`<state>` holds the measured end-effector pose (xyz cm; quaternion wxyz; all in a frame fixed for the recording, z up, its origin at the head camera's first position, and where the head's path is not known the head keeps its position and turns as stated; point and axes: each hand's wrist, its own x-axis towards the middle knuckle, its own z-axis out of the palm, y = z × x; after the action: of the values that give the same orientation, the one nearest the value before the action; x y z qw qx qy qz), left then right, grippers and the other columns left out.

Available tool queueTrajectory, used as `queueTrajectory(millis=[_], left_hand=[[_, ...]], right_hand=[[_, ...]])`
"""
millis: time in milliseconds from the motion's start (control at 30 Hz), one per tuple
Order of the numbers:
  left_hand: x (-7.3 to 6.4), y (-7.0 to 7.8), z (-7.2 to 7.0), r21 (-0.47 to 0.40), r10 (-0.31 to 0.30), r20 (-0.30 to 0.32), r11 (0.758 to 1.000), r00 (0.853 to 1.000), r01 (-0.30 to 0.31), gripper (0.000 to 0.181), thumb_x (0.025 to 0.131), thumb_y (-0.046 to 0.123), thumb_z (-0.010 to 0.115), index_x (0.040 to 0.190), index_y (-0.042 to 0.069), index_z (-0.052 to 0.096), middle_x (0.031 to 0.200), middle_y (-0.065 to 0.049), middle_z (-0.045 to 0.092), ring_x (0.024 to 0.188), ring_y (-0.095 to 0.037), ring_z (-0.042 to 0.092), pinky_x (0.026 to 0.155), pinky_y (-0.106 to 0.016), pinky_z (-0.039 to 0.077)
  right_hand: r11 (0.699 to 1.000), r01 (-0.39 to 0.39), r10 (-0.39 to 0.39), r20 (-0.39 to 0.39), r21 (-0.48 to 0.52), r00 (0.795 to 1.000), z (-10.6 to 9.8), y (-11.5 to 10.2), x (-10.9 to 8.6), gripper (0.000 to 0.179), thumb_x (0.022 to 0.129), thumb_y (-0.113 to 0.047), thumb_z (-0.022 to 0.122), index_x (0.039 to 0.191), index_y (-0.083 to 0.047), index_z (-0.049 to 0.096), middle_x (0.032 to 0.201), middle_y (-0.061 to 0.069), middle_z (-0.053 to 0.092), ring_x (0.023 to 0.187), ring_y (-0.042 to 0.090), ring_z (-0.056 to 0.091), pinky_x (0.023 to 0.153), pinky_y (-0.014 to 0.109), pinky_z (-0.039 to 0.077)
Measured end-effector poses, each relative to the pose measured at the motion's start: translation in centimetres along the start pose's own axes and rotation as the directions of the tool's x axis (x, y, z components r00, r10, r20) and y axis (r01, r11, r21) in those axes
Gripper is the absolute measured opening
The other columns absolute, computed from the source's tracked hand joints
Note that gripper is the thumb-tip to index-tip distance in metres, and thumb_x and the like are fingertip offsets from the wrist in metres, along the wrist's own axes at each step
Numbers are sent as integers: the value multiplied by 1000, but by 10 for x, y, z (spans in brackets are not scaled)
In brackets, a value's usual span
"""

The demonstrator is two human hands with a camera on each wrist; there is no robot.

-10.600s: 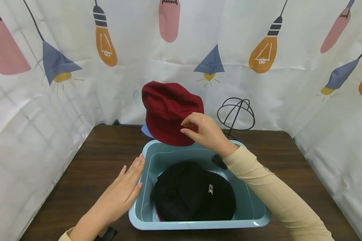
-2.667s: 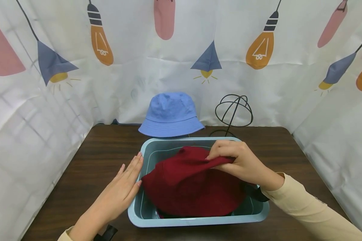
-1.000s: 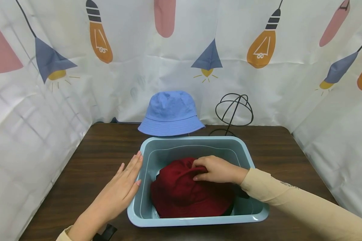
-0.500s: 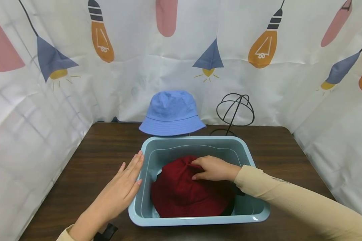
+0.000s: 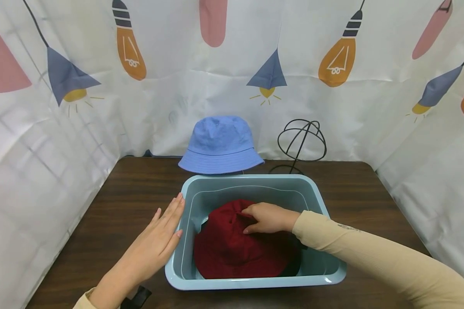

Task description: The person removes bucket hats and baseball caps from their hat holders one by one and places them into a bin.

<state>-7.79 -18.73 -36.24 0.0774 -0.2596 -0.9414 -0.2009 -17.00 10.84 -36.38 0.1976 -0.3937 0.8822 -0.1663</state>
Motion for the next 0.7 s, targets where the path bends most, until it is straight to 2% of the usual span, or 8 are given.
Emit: queueTrajectory(millis=[133, 300, 433, 600, 700], left_hand=[[-1, 0, 0, 2, 0, -6, 1000, 1000, 0, 62, 99, 19, 48, 152, 4, 17, 158, -9, 16, 145, -22, 12, 114, -49, 13], [0, 0, 1, 5, 6, -22, 1000, 1000, -5, 63, 99, 19, 48, 152, 4, 18, 157, -9, 18, 143, -27, 18, 112, -51, 17], [-1, -1, 1, 9, 9, -29, 1000, 1000, -9, 63, 99, 19, 49, 152, 4, 18, 157, -9, 18, 143, -28, 19, 112, -50, 17], [-1, -1, 1, 14, 17, -37, 1000, 999, -17, 63, 99, 19, 49, 152, 4, 19, 157, -10, 19, 143, -28, 19, 115, -45, 13], [-1, -1, 2, 11, 17, -38, 1000, 999, -16, 63, 99, 19, 49, 152, 4, 19, 157, -10, 19, 143, -26, 18, 116, -40, 8]], right_hand=[[1000, -16, 16, -3, 10, 1000, -3, 0, 0, 43, 87, -23, 71, 123, -1, 62, 114, 8, 66, 99, 15, 60, 90, 33, 48], [1000, -3, 3, -20, 16, 1000, -6, 0, -2, 37, 84, -24, 73, 115, -4, 67, 92, -2, 67, 75, 9, 53, 70, 25, 48], [999, 3, -2, -24, 39, 1000, -8, 0, -3, 35, 83, -22, 75, 113, -4, 68, 85, -5, 64, 69, 8, 48, 64, 23, 44], [998, 22, -20, -48, 57, 999, -10, -4, -4, 21, 82, -20, 76, 98, -9, 69, 66, -9, 51, 61, 7, 42, 56, 23, 39], [997, 26, -21, -69, 68, 997, -12, -6, -4, 17, 80, -21, 78, 90, -12, 67, 61, -10, 44, 59, 6, 39, 54, 22, 37]])
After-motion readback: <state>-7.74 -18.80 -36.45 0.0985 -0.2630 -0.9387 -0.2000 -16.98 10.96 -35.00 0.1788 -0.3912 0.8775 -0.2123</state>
